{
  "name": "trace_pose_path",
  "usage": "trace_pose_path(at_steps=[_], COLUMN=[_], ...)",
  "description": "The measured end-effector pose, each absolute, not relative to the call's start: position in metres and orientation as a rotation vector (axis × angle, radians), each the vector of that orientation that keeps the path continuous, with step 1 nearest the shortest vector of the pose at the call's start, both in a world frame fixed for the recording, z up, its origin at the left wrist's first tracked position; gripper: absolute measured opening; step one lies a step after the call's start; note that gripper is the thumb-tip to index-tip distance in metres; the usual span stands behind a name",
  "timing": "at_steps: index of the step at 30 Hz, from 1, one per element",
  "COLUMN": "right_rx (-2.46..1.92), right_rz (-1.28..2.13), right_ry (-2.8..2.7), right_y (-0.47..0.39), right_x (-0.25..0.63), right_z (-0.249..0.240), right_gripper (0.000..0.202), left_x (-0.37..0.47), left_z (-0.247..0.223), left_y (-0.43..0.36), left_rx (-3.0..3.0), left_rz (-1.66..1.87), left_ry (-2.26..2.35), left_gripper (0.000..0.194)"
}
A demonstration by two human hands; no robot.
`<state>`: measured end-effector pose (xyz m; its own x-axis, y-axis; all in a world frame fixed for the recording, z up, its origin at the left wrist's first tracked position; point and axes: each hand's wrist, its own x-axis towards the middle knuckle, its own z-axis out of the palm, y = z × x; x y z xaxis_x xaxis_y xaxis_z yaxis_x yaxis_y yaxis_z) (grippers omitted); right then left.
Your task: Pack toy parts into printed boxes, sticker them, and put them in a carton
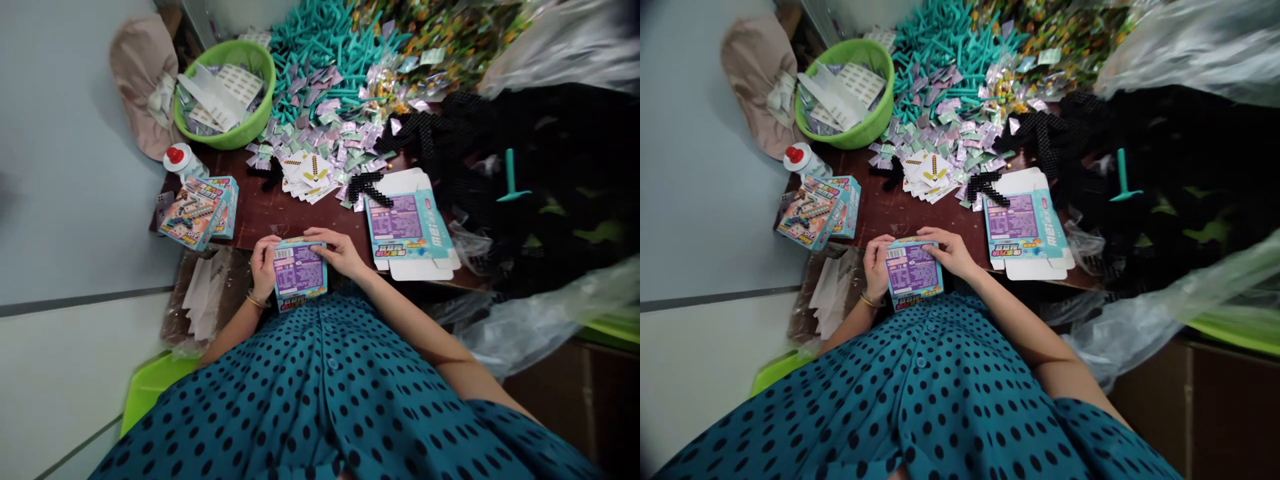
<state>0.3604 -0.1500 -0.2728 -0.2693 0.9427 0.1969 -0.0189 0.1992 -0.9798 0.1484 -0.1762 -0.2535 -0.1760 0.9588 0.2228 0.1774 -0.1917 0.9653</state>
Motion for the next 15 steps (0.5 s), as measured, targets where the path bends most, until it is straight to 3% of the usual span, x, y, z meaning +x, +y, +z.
trace_pose_path(at_steps=[5,8,11,15], right_rx=[-0.917,-1.012,-1.039,-0.995], right_rz=[1.271,0.962,0.695,0.681], right_ry=[-1.500,-1.727,-1.956,-2.068], right_y=[-0.156,-0.166,-0.161,-0.115], right_x=[0.359,0.345,0.318,0.316], right_z=[-0.213,-0.176,-0.183,-0.236], right_gripper=[0.072,0.059,0.052,0.032], left_x=[0.137,0.122,0.111,0.120], left_z=[-0.216,-0.192,-0.188,-0.219], left_y=[-0.147,-0.129,-0.124,-0.132], left_rx=[1.400,1.425,1.487,1.826], left_rz=[1.654,1.873,1.977,1.496], left_ry=[1.290,1.230,1.301,1.463], left_gripper=[0.031,0.034,0.032,0.032])
